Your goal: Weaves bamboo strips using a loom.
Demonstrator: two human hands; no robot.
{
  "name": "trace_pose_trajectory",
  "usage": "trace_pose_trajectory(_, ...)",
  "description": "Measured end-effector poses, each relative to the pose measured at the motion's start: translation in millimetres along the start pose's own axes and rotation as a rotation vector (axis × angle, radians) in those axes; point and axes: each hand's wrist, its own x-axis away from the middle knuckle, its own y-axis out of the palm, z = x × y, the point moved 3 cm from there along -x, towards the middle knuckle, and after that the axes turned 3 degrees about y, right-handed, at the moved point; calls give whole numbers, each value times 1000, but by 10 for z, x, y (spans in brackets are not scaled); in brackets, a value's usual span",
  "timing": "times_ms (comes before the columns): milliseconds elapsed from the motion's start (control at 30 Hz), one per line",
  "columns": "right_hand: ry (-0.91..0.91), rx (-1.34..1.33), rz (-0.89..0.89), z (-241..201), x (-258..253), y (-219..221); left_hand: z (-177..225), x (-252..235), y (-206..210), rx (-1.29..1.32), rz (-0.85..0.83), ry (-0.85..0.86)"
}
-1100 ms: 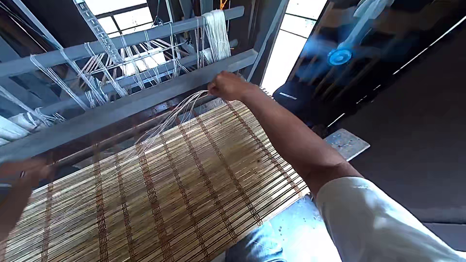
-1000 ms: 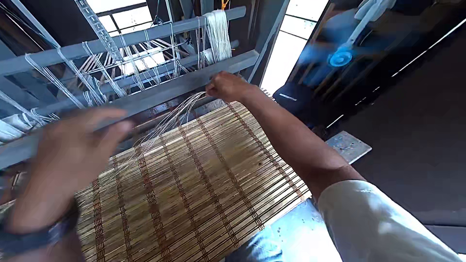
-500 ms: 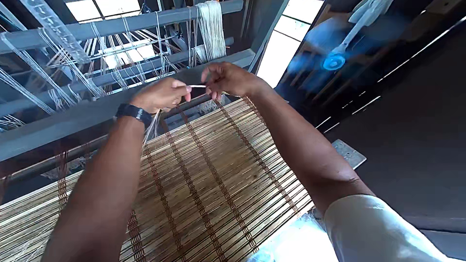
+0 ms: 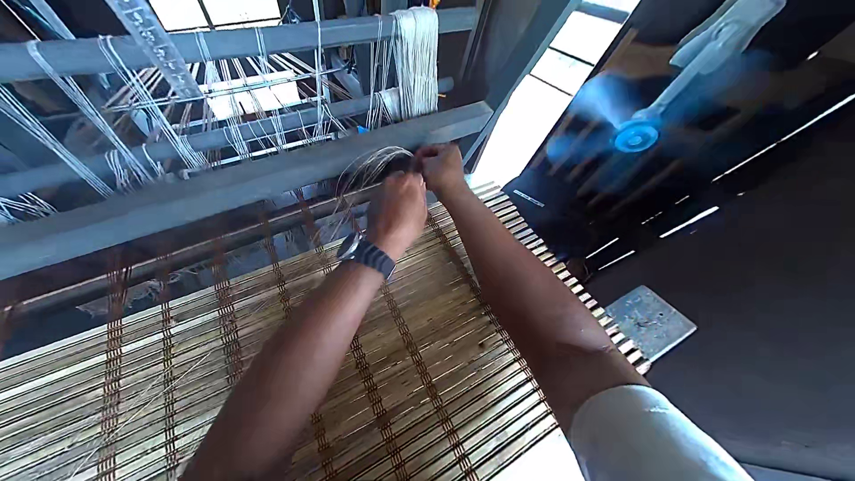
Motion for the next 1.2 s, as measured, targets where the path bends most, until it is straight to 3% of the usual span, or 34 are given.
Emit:
trace_pose_trajectory(100, 113, 10, -10, 61, -60, 63, -209, -234, 229, 17, -129, -219)
trace_pose_trajectory(233, 211, -23, -73, 69, -157, 174, -470, -467, 386, 146, -234, -354)
trace_pose_trajectory(467, 330, -222, -229, 156, -198, 316, -717, -696, 670, 771, -54, -586)
trace_pose_trajectory(667, 317, -319, -353, 198, -219, 323, -764, -709, 643, 1018, -41, -646)
trace_pose_trajectory(767, 333, -301, -436, 233, -252, 331, -752, -727, 614, 1062, -89, -631)
trace_pose_trajectory(1033, 332, -258, -436, 206, -190, 305, -804, -720, 598, 996, 65, -648)
trace_pose_trajectory(1200, 119, -165, -403, 187, -190, 260, -738, -576, 461, 925, 101, -722)
